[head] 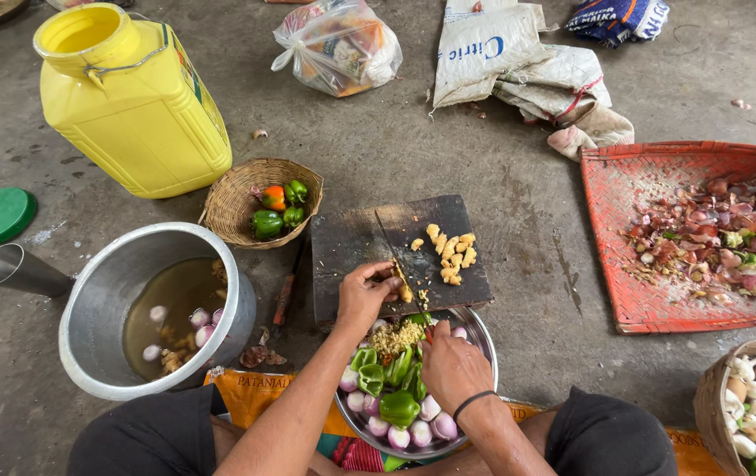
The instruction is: The person chops ginger on a wooden board and adds the chopped pieces into a metal bowl containing sliced onions and green peppers.
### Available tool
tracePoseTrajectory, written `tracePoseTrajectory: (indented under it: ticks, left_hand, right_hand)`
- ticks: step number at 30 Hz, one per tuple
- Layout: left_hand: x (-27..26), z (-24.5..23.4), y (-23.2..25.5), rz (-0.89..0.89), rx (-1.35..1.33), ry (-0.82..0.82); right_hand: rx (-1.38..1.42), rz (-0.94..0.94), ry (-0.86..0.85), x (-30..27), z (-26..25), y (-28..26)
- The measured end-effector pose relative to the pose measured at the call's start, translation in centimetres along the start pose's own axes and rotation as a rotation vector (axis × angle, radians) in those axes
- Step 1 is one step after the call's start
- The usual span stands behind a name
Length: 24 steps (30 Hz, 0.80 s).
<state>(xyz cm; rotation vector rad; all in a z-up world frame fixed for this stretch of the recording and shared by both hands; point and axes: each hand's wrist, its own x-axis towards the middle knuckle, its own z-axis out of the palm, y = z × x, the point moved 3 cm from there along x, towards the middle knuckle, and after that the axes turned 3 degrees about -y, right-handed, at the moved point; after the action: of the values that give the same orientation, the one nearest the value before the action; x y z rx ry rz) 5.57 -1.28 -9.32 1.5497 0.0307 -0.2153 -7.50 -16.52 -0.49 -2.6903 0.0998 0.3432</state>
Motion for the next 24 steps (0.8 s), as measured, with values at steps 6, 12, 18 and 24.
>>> tracePoseTrajectory:
  ticks: [6, 12, 18, 24]
  left_hand:
    - [-0.1, -0.1, 0.4, 0.066, 0.046, -0.007]
    - [-0.2, -0.2, 1.1, 0.006, 0.037, -0.045]
    - [-0.3, -0.3, 1.9, -0.048, 0.053, -0.073]
    - [0.0, -0.2, 1.5, -0.032, 0.037, -0.078]
  right_hand:
    - [-0.017, 0.037, -0.058, 0.2, 0.0, -0.6]
    - [0.019, 0.134, -0.113, 1.1, 0.3, -1.3]
    - [0.057, 0.123, -0.109, 2.4, 1.5, -1.3]
    - [0.116, 0.112, -0.109, 4.3, 5.3, 1.2]
